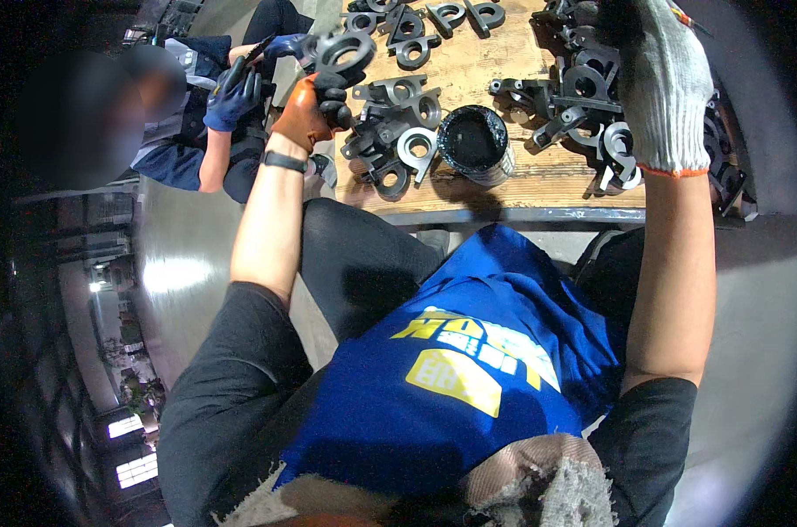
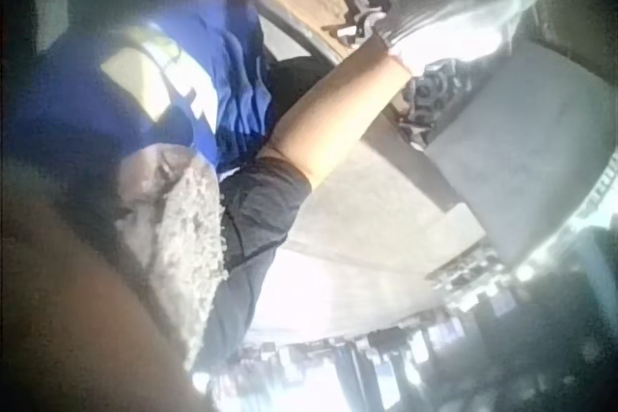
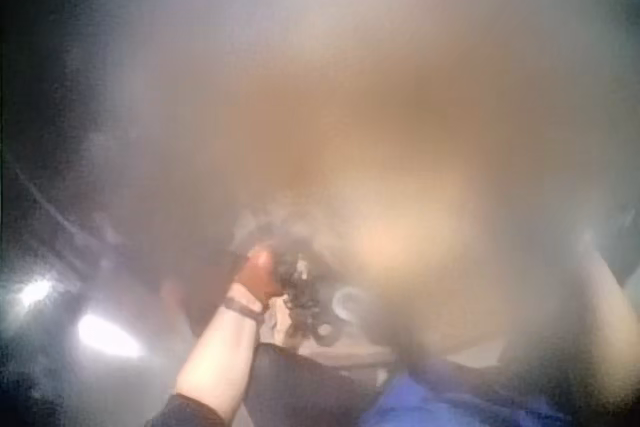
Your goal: The person repeatedly picks up metal parts from a table, dips a brush into a container of black paint, and applies paint to the parts. The painted parts are placed back on the table. Another person is visible in the background performing a similar task.
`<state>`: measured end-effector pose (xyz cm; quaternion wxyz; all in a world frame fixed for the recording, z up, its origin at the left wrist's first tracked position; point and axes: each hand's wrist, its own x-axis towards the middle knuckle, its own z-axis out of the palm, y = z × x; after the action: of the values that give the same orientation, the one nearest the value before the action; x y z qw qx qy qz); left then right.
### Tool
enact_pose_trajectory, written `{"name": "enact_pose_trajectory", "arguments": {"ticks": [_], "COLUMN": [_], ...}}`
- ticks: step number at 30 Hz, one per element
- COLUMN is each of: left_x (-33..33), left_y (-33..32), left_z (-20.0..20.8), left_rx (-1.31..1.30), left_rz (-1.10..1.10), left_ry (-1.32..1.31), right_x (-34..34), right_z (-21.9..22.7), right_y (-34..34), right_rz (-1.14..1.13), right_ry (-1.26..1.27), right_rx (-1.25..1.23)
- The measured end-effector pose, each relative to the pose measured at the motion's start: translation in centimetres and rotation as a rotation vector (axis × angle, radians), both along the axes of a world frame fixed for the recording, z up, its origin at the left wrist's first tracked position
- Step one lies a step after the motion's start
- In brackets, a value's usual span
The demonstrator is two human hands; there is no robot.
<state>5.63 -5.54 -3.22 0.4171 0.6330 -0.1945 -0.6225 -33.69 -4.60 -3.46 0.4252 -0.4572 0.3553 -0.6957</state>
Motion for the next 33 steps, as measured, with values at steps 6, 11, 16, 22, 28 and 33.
{"name": "enact_pose_trajectory", "arguments": {"ticks": [6, 11, 16, 22, 28, 33], "left_x": [5.0, 2.3, 0.0, -1.3, -0.5, 2.4], "left_y": [-6.0, -11.5, -16.3, -17.5, -15.6, -11.9], "left_z": [-9.6, -13.7, -20.1, -23.9, -18.9, -17.9], "left_rx": [0.017, -0.287, -0.182, 0.097, 0.216, 0.120], "left_rz": [-0.373, -1.496, -1.577, -1.179, -1.139, -0.934], "left_ry": [-0.628, -1.525, -1.568, -1.574, -1.637, -1.593], "right_x": [-0.3, -0.9, -0.8, -2.1, -4.6, -4.6], "right_z": [1.3, 1.0, 1.4, 2.7, 2.9, 3.2], "right_y": [0.2, 1.0, 1.6, 1.3, 1.9, 1.7], "right_rz": [-0.011, -0.177, -0.129, -0.114, -0.177, -0.184], "right_ry": [0.128, 0.520, 0.272, -0.116, -0.109, -0.134], "right_rx": [-0.008, -0.140, 0.006, 0.099, 0.051, 0.102]}}
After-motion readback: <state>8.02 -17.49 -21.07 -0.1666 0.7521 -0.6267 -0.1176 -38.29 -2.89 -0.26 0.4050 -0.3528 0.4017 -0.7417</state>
